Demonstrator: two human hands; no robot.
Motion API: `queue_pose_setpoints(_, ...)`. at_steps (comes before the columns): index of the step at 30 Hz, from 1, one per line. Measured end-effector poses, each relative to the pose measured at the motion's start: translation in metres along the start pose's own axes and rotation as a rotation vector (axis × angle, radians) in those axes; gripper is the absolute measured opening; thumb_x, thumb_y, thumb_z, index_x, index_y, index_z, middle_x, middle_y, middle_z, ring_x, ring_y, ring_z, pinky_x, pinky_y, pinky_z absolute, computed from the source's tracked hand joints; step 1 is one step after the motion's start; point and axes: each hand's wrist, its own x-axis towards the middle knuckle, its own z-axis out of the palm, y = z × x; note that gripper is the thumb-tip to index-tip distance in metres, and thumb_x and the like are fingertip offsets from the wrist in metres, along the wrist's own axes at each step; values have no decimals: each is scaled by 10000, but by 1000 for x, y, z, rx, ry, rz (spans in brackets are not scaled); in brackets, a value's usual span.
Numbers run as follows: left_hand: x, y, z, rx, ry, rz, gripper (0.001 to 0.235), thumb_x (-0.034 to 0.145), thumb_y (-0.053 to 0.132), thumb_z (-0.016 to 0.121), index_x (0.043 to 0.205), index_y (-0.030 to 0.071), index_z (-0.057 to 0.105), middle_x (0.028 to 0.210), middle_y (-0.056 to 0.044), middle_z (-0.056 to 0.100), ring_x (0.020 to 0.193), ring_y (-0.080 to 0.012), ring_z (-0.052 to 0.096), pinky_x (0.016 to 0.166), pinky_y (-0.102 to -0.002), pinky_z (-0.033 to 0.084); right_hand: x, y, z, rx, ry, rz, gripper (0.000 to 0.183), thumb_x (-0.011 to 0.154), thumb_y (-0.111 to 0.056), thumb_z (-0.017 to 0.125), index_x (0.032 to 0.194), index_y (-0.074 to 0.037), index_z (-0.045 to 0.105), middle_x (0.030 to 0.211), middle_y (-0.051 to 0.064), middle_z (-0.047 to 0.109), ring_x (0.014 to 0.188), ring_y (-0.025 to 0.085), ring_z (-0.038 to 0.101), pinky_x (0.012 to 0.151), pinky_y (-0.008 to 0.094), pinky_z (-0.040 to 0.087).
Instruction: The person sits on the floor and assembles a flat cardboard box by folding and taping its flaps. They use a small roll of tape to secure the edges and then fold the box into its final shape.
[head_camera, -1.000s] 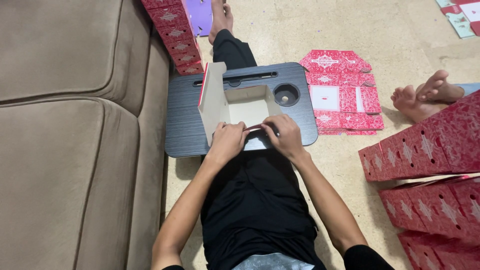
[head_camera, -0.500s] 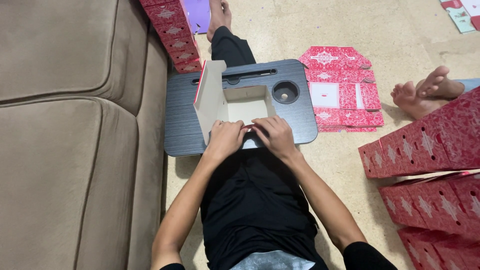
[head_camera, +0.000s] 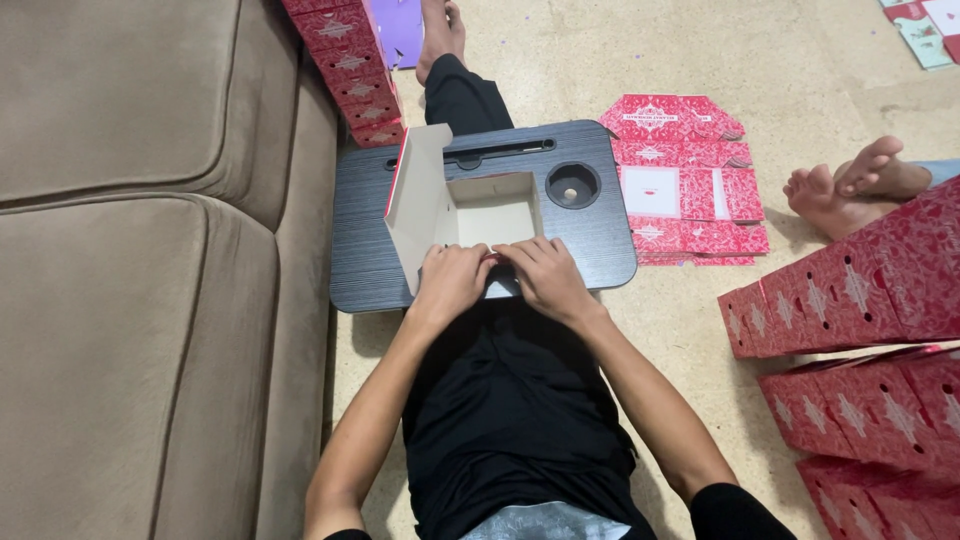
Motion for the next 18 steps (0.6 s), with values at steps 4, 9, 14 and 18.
queue_pose_setpoints(4, -2, -5, 7, -24, -10, 5, 230, 990, 257, 570, 1040, 92, 723, 845, -144, 756, 902, -364, 729, 842, -449, 443, -1, -1, 3, -15, -14, -8, 313, 1000, -123, 512, 1275, -192, 644, 993, 0, 639, 945, 188, 599, 786, 330, 459)
queue_pose_setpoints(9, -20, 13, -10, -143, 48, 19, 658, 1003, 304, 584, 1528, 29, 299, 1148, -211, 724, 1114, -411, 656, 1014, -495, 399, -1, -1, 10, -106, -39, 66, 321, 1014, -154, 472, 1271, -242, 642, 908, -34, 570, 884, 167, 571, 771, 312, 461)
queue_pose_setpoints(14, -43, 25, -13, -117, 285, 204, 692, 1001, 302, 605, 1553, 37, 285, 1355, -173, 609, 1254, -398, 536, 1043, -506, 412, 8, 15, 12, -80, -10, 109, 322, 998, -163, 472, 1237, -258, 666, 901, -29, 587, 874, 166, 588, 786, 312, 486)
queue_pose_setpoints(18, -60, 34, -14, -227, 352, 214, 746, 997, 279, 620, 1577, 74, 198, 1559, -173, 420, 1425, -493, 355, 1118, -634, 340, 18, 19, -1, 5, 61, 106, 309, 950, -138, 514, 1182, -215, 702, 865, 16, 579, 840, 215, 566, 774, 337, 494)
